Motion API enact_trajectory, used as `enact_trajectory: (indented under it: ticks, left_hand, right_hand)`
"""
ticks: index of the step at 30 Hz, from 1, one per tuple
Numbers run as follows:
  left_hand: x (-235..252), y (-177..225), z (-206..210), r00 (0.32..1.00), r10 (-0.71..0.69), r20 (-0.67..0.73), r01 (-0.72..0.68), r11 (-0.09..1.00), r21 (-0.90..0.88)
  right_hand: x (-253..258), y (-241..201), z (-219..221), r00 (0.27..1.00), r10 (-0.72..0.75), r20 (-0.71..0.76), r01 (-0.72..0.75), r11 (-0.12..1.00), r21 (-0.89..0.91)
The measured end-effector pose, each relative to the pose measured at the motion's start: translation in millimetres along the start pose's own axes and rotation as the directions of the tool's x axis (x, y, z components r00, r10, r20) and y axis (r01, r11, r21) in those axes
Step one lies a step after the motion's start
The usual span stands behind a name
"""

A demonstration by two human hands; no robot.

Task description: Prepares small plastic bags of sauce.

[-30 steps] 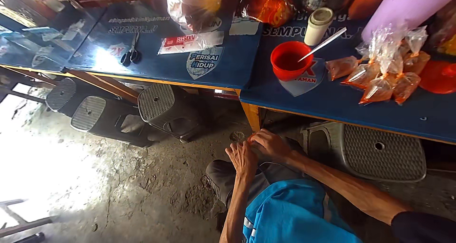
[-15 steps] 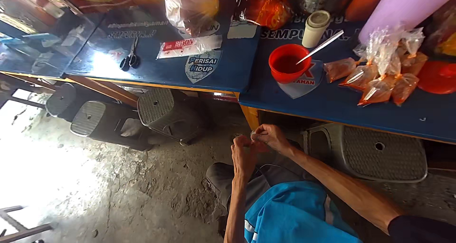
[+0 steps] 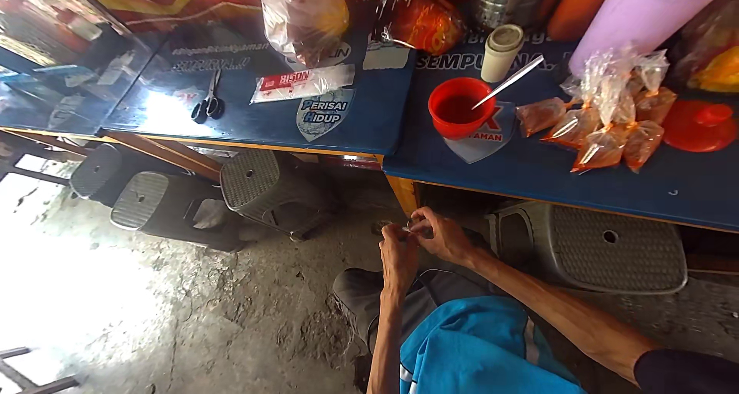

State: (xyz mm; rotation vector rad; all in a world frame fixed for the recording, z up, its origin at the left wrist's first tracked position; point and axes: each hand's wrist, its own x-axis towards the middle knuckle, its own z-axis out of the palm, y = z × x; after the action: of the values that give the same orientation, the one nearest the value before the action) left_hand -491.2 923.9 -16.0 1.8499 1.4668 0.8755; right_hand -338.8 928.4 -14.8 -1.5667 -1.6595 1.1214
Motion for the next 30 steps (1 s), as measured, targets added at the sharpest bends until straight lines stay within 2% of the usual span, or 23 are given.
enact_trajectory:
  ticks: [5,8,11,15,17,19,22,25,28,30]
  left_hand:
    - [-1,6,8,0.999,0.019,-0.049,-0.012,0.987,0.157]
    - [0,3,14,0.998,-0.002,-0.057,0.011,0.985,0.170]
    - [1,0,19,0.998,0.006,-0.056,0.004,0.984,0.176]
    - [1,-6,23,0.995,0.072,-0.065,-0.060,0.984,0.169]
    - [0,-4,20,0.997,0.059,-0.049,-0.049,0.983,0.177]
    - [0,0,16,1.000,0.013,-0.018,-0.009,0.981,0.192]
    - [-1,7,10,0.999,-0.043,-0.001,0.042,0.966,0.256]
    - [1,8,3,0.991,-0.129,0.040,0.116,0.964,0.240]
    - [4,-3,-1,0.967,-0.227,0.114,0.234,0.971,-0.051]
    - [3,-7,-3,0.946,-0.284,0.159,0.321,0.894,-0.313]
  right_hand:
    - [3,2,3,0.999,0.014,-0.036,-0.011,0.998,0.058]
    - [1,7,9,0.994,0.006,-0.106,0.006,0.994,0.112]
    - [2,10,12,0.989,0.057,-0.139,-0.021,0.969,0.245]
    - [8,17,9,0.994,0.108,-0.031,-0.072,0.828,0.557]
    - [9,20,4,0.994,0.106,0.039,-0.107,0.785,0.611]
    - [8,20,-1,0.995,0.080,0.059,-0.099,0.841,0.532]
    - [3,13,-5,0.997,0.082,0.016,-0.083,0.952,0.294]
    - [-3,3,-7,0.994,0.087,-0.061,-0.084,0.996,0.040]
    - [-9,-1,-5,0.995,-0.002,-0.102,-0.010,0.994,-0.110]
    - [-12,-6,-7,0.997,-0.046,-0.057,0.036,0.987,-0.159]
